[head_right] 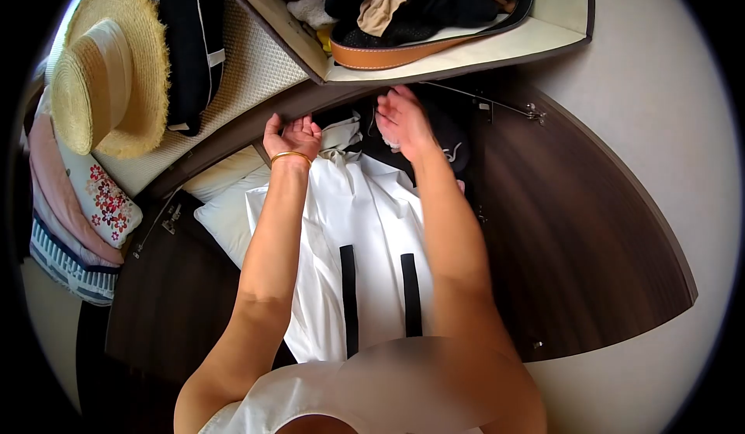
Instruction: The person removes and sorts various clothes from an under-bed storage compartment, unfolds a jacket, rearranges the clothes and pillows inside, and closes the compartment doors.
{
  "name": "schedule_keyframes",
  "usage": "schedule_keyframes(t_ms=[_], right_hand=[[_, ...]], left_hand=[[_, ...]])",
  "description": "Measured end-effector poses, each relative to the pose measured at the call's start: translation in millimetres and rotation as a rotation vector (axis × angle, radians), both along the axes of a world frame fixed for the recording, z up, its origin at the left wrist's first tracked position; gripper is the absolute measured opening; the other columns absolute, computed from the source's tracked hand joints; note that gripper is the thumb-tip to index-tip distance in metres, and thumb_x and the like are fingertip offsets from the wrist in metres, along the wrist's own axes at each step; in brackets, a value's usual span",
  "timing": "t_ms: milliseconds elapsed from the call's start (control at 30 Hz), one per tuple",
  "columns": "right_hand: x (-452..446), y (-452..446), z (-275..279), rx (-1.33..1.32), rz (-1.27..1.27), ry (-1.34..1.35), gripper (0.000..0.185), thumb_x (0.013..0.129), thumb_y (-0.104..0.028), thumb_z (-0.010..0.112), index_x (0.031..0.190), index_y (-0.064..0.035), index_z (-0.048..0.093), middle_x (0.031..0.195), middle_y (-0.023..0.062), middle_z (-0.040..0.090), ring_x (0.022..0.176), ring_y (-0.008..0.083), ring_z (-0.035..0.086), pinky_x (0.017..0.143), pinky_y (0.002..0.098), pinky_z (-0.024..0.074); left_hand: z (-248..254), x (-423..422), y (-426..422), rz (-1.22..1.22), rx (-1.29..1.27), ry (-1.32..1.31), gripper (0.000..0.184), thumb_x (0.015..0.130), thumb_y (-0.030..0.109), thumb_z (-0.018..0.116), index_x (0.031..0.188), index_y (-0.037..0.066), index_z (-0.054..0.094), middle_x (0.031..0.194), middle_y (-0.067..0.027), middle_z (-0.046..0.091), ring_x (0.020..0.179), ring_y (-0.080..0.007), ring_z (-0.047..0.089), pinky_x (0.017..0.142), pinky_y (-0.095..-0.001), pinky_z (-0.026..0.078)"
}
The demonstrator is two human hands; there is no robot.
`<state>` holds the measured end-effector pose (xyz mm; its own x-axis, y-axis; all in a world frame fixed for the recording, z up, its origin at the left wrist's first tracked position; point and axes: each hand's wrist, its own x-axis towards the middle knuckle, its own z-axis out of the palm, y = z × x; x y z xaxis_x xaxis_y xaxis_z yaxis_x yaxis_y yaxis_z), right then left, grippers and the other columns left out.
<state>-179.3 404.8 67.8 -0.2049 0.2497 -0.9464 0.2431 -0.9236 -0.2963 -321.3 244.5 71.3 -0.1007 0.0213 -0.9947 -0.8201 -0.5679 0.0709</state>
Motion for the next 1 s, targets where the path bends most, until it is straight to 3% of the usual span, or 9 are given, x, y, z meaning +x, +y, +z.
schedule_keyframes(t_ms=[100,133,267,333,367,433,467,733,1000], right_hand=[[18,-2,68,0.636,0.672,0.016,0.040,0.087,-0.006,0.057,0.127,-0.0031,0.053,0.075,0.0005,0.057,0.068,0.0055,0.051,0.063,0.0198,0.0431],[15,-8,111,0.658,0.491,-0.056,0.035,0.088,0.000,0.053,0.123,-0.0011,0.055,0.070,-0.0009,0.055,0.063,0.0047,0.048,0.060,0.0185,0.0416],[58,-32,205,0.740,0.534,-0.031,0.028,0.087,0.003,0.051,0.113,-0.0014,0.059,0.085,0.0013,0.058,0.075,0.0061,0.052,0.068,0.0229,0.0434],[70,-48,219,0.622,0.642,-0.048,0.027,0.087,0.003,0.050,0.112,-0.0005,0.059,0.090,0.0039,0.060,0.078,0.0099,0.055,0.070,0.0235,0.0448],[74,-53,231,0.705,0.689,-0.054,0.026,0.086,0.004,0.051,0.111,-0.0006,0.059,0.092,0.0056,0.060,0.080,0.0126,0.056,0.070,0.0241,0.0452],[71,-47,271,0.887,0.724,-0.001,0.025,0.084,0.005,0.053,0.106,-0.0012,0.060,0.095,0.0100,0.059,0.085,0.0202,0.059,0.072,0.0262,0.0460],[72,-38,296,1.001,0.780,-0.010,0.025,0.081,0.007,0.054,0.103,-0.0006,0.061,0.097,0.0114,0.059,0.087,0.0228,0.058,0.074,0.0284,0.0462],[169,53,441,1.876,1.308,-0.712,0.035,0.083,-0.008,0.057,0.118,-0.0100,0.057,0.131,0.0124,0.049,0.128,0.0345,0.040,0.106,0.0579,0.0248],[232,80,434,1.886,1.269,-0.605,0.049,0.085,-0.011,0.062,0.131,-0.0034,0.047,0.137,0.0155,0.044,0.124,0.0337,0.045,0.103,0.0447,0.0370]], left_hand=[[21,1,-5,-0.093,-0.015,0.011,0.041,0.088,0.033,0.053,0.116,0.003,0.051,0.124,-0.0095,0.056,0.119,-0.0230,0.050,0.099,-0.0338,0.037],[49,14,-18,-0.231,0.055,0.126,0.045,0.091,0.034,0.052,0.120,0.000,0.050,0.130,-0.0129,0.052,0.123,-0.0253,0.048,0.104,-0.0341,0.034],[297,32,-30,-0.723,-0.009,0.742,0.045,0.095,0.023,0.043,0.132,-0.002,0.043,0.144,-0.0181,0.036,0.130,-0.0302,0.040,0.107,-0.0400,0.033],[317,41,-60,-1.153,-0.512,0.850,0.022,0.085,0.002,0.047,0.100,-0.005,0.061,0.126,-0.0180,0.054,0.118,-0.0283,0.051,0.101,-0.0353,0.035],[302,51,-95,-1.179,-0.524,0.857,0.009,0.084,-0.001,0.051,0.086,-0.002,0.059,0.105,-0.0113,0.059,0.096,-0.0209,0.057,0.091,-0.0292,0.039],[286,65,-154,-1.089,-0.679,0.756,0.028,0.089,0.004,0.056,0.065,0.002,0.042,0.068,0.0004,0.041,0.064,-0.0072,0.035,0.060,-0.0219,0.033],[294,66,-156,-1.010,-0.761,0.790,0.044,0.093,0.012,0.056,0.061,0.014,0.025,0.062,0.0090,0.025,0.058,-0.0029,0.019,0.051,-0.0234,0.016],[368,130,-179,-0.955,-0.874,0.778,0.045,0.091,0.013,0.059,0.058,0.011,0.029,0.060,0.0084,0.027,0.057,-0.0039,0.022,0.049,-0.0236,0.019],[383,111,-200,-1.033,-0.802,0.852,0.045,0.089,0.016,0.062,0.056,0.006,0.034,0.056,0.0064,0.030,0.054,-0.0051,0.025,0.047,-0.0249,0.022]])
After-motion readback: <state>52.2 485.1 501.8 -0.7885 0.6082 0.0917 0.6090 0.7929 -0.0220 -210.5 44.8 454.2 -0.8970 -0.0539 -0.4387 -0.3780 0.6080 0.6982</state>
